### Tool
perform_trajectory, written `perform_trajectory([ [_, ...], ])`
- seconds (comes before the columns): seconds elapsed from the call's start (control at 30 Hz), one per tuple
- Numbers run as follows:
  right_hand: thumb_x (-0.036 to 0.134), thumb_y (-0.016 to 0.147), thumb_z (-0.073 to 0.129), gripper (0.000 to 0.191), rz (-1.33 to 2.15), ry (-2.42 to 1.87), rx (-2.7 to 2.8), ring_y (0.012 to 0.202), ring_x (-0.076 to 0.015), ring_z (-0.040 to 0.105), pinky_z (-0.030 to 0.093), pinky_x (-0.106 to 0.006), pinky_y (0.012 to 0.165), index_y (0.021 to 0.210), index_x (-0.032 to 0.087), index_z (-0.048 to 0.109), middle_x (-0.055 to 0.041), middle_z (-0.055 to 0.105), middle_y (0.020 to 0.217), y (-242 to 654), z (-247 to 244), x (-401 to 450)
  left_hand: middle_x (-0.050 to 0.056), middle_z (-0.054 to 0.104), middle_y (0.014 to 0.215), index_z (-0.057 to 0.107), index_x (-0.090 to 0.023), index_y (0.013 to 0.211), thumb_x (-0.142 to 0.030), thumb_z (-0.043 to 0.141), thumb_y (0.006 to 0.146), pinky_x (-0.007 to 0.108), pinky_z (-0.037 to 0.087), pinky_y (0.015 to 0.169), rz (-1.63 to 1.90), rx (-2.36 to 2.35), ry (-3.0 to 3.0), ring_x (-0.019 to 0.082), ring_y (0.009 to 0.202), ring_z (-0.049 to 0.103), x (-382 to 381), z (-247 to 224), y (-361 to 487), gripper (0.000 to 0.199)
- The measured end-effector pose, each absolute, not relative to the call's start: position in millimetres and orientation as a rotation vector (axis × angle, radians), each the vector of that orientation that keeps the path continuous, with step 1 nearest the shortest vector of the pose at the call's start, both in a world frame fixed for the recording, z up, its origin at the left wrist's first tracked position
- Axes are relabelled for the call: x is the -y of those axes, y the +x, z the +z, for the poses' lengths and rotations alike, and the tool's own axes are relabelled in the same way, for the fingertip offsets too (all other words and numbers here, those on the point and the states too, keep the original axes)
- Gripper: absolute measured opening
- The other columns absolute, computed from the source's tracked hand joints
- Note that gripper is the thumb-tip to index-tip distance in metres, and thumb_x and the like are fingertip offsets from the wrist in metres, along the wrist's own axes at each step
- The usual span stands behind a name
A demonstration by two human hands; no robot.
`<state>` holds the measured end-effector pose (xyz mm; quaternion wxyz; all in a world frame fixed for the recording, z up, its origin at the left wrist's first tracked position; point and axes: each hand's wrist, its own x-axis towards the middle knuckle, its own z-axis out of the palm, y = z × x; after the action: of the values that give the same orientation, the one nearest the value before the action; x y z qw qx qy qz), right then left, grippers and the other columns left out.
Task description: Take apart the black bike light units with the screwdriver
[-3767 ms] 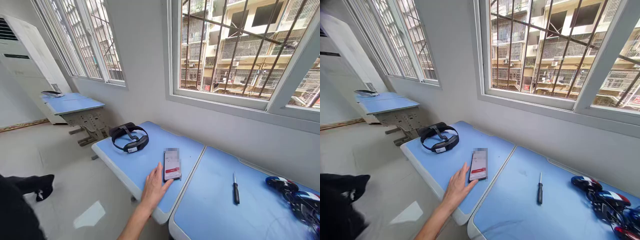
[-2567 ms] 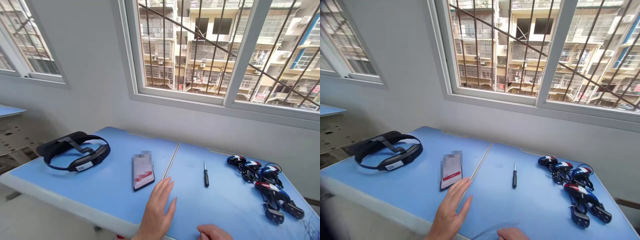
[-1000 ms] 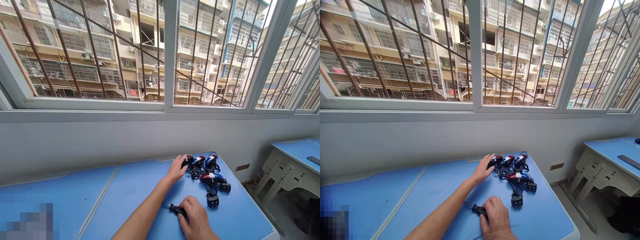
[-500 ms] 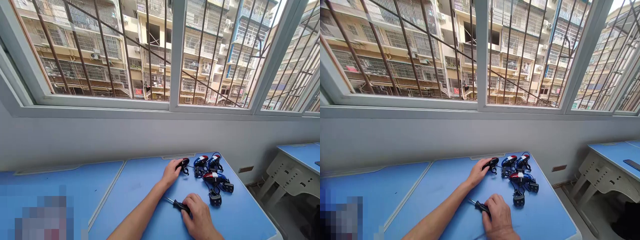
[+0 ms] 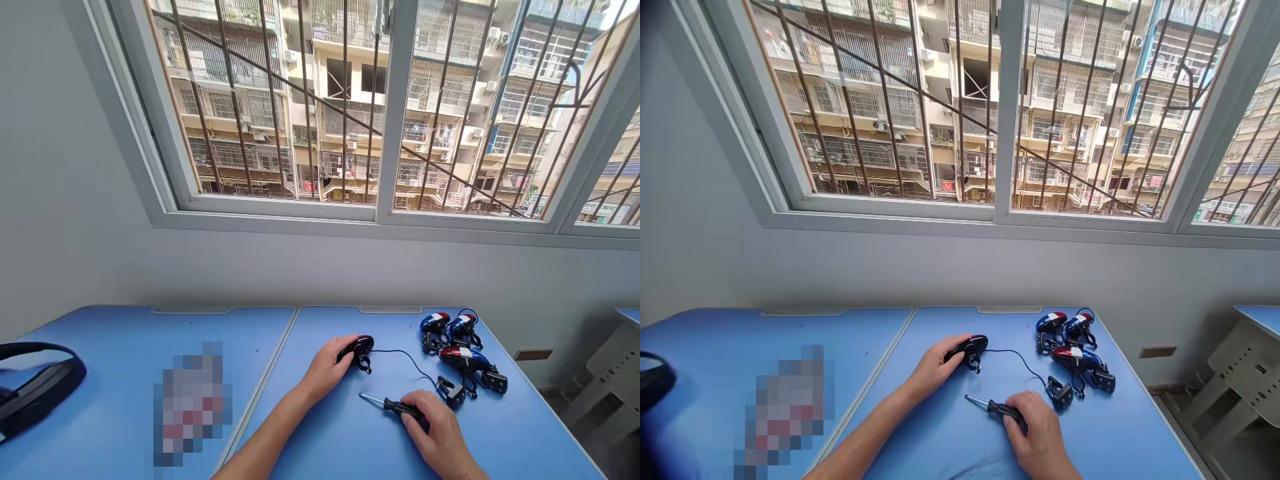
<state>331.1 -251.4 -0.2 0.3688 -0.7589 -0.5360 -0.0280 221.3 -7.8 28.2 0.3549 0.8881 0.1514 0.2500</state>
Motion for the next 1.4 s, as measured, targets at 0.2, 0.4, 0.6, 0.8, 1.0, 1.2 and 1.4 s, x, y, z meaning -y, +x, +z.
perform_trajectory([
  [0.2,0.023,0.089,0.052,0.017,-0.035,-1.931,1.320,0.084,-0.0198,0.067,0.054,-0.029,0.072,0.098,0.020,0.066,-0.0065,0.072,0.093,340,-17,253,0.006,0.066,0.116,0.053,-0.031,0.136,-0.017,0.049,0.089,0.039,0.049,0.094,0.615,-0.325,2.475,0.025,0.107,0.059,14,21,200,0.050],
  [0.4,0.023,0.088,0.054,0.018,-0.178,-1.905,1.377,0.089,-0.0222,0.065,0.054,-0.035,0.078,0.099,0.023,0.067,-0.0071,0.071,0.098,333,-9,254,0.012,0.042,0.147,0.038,-0.033,0.146,-0.014,0.059,0.084,0.053,0.042,0.104,0.718,-0.269,2.750,0.037,0.132,0.042,8,-10,199,0.069],
  [0.6,0.024,0.088,0.051,0.029,-0.800,-2.099,1.181,0.109,-0.0314,0.060,0.052,-0.047,0.086,0.113,0.022,0.064,-0.0132,0.066,0.118,350,10,268,0.008,0.056,0.136,0.040,-0.033,0.145,-0.010,0.046,0.086,0.043,0.050,0.098,0.779,-0.074,2.644,0.029,0.119,0.057,12,0,199,0.063],
  [0.8,0.020,0.088,0.050,0.025,-0.835,-2.221,1.392,0.085,-0.0264,0.067,0.054,-0.042,0.076,0.107,0.022,0.066,-0.0087,0.072,0.099,371,-5,286,0.004,0.067,0.124,0.060,-0.028,0.128,-0.017,0.047,0.084,0.040,0.047,0.100,0.662,-0.255,2.250,0.026,0.113,0.061,28,28,195,0.047],
  [1.0,0.029,0.093,0.048,0.026,-0.665,-2.159,1.385,0.094,-0.0248,0.067,0.057,-0.036,0.075,0.114,0.023,0.062,-0.0075,0.070,0.109,367,-10,282,0.009,0.071,0.103,0.063,-0.015,0.119,-0.033,0.063,0.076,0.032,0.053,0.067,0.413,-0.554,1.531,0.025,0.086,0.066,28,37,181,0.047],
  [1.2,0.029,0.092,0.049,0.028,-0.541,-2.186,1.395,0.098,-0.0244,0.066,0.058,-0.034,0.075,0.115,0.023,0.063,-0.0072,0.070,0.111,368,-3,255,0.009,0.069,0.095,0.062,-0.014,0.112,-0.039,0.068,0.072,0.026,0.048,0.055,0.261,-0.546,1.315,0.017,0.067,0.065,36,52,172,0.047],
  [1.4,0.028,0.090,0.051,0.027,-0.563,-2.302,1.426,0.098,-0.0249,0.067,0.059,-0.029,0.064,0.111,0.024,0.067,-0.0073,0.071,0.109,378,-3,235,0.007,0.070,0.093,0.065,-0.018,0.113,-0.037,0.051,0.079,0.024,0.045,0.048,0.276,-0.594,1.688,0.020,0.069,0.066,43,46,193,0.041],
])
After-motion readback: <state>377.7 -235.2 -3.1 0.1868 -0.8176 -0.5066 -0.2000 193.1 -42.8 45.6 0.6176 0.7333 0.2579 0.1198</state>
